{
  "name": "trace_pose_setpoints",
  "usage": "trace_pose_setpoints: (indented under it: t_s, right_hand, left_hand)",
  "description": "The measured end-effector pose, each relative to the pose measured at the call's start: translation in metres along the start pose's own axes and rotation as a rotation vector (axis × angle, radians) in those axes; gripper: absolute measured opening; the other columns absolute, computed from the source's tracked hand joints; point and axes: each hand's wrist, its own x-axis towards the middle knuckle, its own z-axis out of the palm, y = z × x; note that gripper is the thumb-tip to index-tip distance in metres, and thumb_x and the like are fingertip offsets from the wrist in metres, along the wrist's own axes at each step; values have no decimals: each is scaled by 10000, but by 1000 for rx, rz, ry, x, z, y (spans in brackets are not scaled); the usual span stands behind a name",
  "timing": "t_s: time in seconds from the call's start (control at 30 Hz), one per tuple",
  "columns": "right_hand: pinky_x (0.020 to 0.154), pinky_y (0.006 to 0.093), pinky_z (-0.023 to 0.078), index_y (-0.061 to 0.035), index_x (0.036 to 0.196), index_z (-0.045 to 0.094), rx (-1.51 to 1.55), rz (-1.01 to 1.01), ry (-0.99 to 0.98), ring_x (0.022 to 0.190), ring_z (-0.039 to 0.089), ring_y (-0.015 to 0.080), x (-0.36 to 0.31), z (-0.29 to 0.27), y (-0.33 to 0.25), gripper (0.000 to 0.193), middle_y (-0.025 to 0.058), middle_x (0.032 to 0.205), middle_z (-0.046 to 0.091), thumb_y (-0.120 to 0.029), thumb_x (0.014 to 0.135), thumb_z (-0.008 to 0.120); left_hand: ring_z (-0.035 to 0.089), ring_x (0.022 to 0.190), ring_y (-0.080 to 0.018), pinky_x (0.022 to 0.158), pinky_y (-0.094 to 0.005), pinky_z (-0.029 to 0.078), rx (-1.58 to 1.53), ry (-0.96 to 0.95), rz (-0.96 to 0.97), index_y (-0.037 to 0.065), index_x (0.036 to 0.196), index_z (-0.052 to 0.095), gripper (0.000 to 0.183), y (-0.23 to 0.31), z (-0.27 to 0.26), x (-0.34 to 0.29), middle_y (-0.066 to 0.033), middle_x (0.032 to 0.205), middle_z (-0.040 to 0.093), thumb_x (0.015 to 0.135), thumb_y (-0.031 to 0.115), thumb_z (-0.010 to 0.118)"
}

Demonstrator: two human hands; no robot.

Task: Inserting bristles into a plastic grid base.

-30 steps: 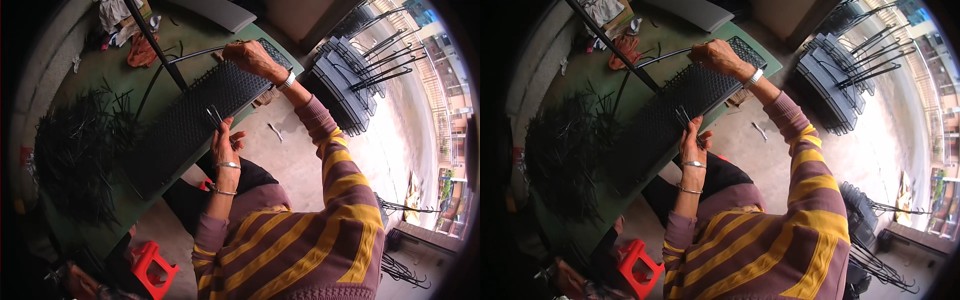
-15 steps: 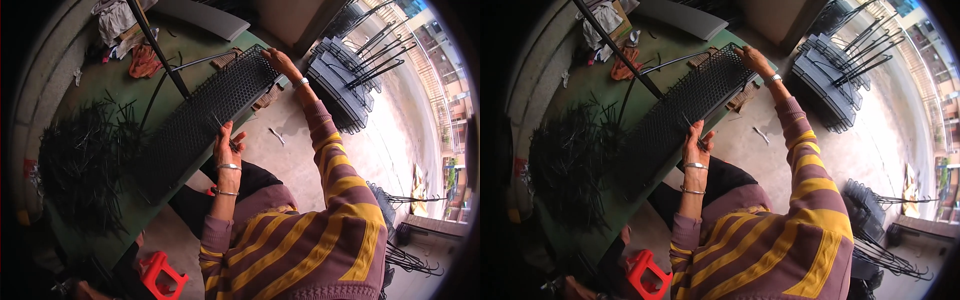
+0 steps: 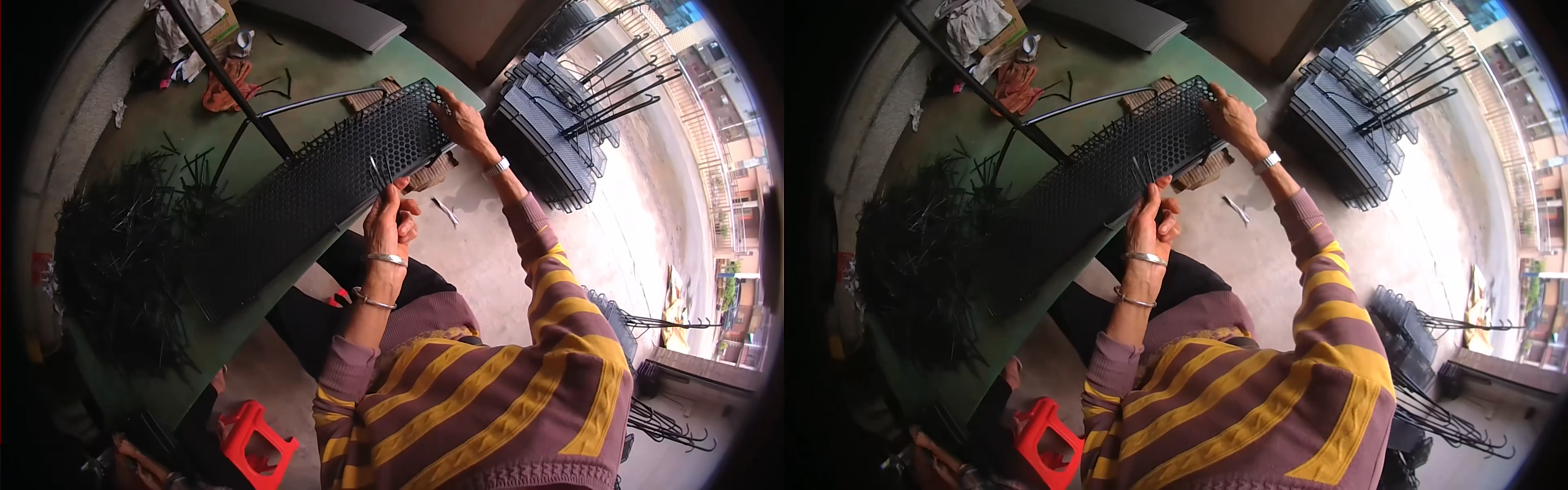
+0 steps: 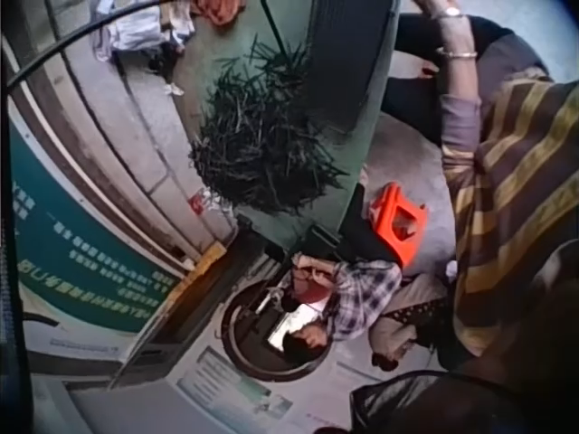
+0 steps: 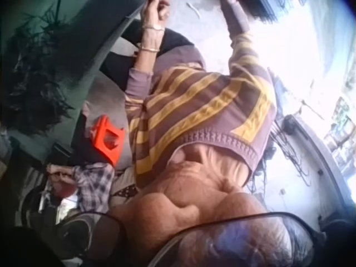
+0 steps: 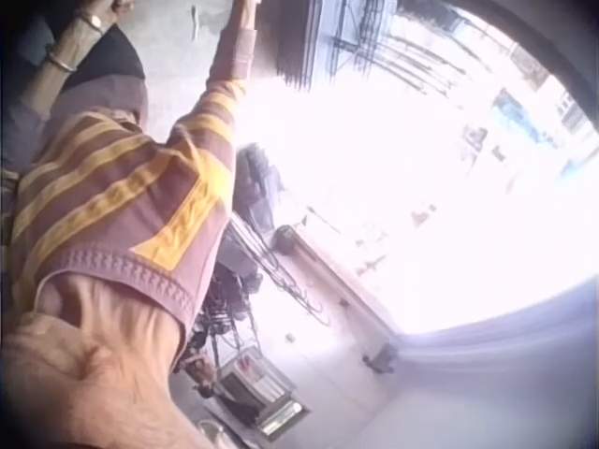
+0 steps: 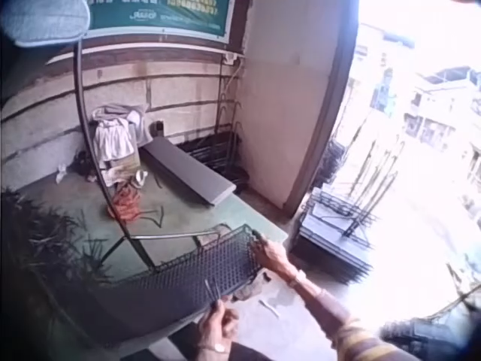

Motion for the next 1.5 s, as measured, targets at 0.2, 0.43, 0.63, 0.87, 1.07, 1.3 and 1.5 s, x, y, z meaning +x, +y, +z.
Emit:
trace_pose_setpoints:
  t_s: [0.2,0.43,0.63,0.87,1.07,1.3,1.5]
  right_hand:
    - [742,360,498,-90,1206,583,77,-663,279,869,646,287,-50,-27,-41,383,153,1073,637,-288,880,611]
    - [763,264,490,15,980,627,745,-383,-623,847,611,108,-60,-51,-77,210,58,866,659,-176,895,614]
    - [681,252,512,28,941,621,837,-281,-833,719,638,116,-50,-45,-78,168,63,793,653,-133,898,598]
    - [651,241,517,29,947,601,738,-349,-257,708,666,130,-34,-61,-86,112,73,791,669,-68,902,568]
    - [563,250,514,18,933,588,527,-689,241,686,686,159,-5,-30,-91,72,108,793,679,-40,892,574]
    - [565,272,516,11,935,566,385,-732,226,661,678,188,0,-17,-91,59,111,779,633,2,881,544]
    - [577,280,514,5,931,562,321,-782,140,669,669,190,7,-19,-91,94,108,801,624,35,846,538]
  left_hand:
    - [290,465,-13,451,-175,231,9,-26,8,104,1151,598,333,-2,8,6,30,670,550,948,360,536]
    - [287,486,-3,457,-172,214,67,39,4,80,1034,663,287,1,9,3,7,704,554,914,333,601]
    - [342,502,-22,460,-181,263,65,55,19,95,1112,622,322,-3,-2,9,-5,769,605,925,354,577]
    - [565,672,-76,562,-207,438,146,173,24,81,1039,619,388,3,-7,11,-58,901,677,926,442,535]
    - [584,688,-86,586,-222,479,160,187,-75,90,1021,616,379,-12,-2,9,-56,878,670,931,445,519]
    - [504,573,-48,527,-192,420,189,153,-12,71,983,623,376,-9,-8,9,-53,796,651,942,428,511]
    - [320,495,-16,455,-170,261,83,126,12,66,998,619,378,-8,-6,9,-21,707,597,949,423,505]
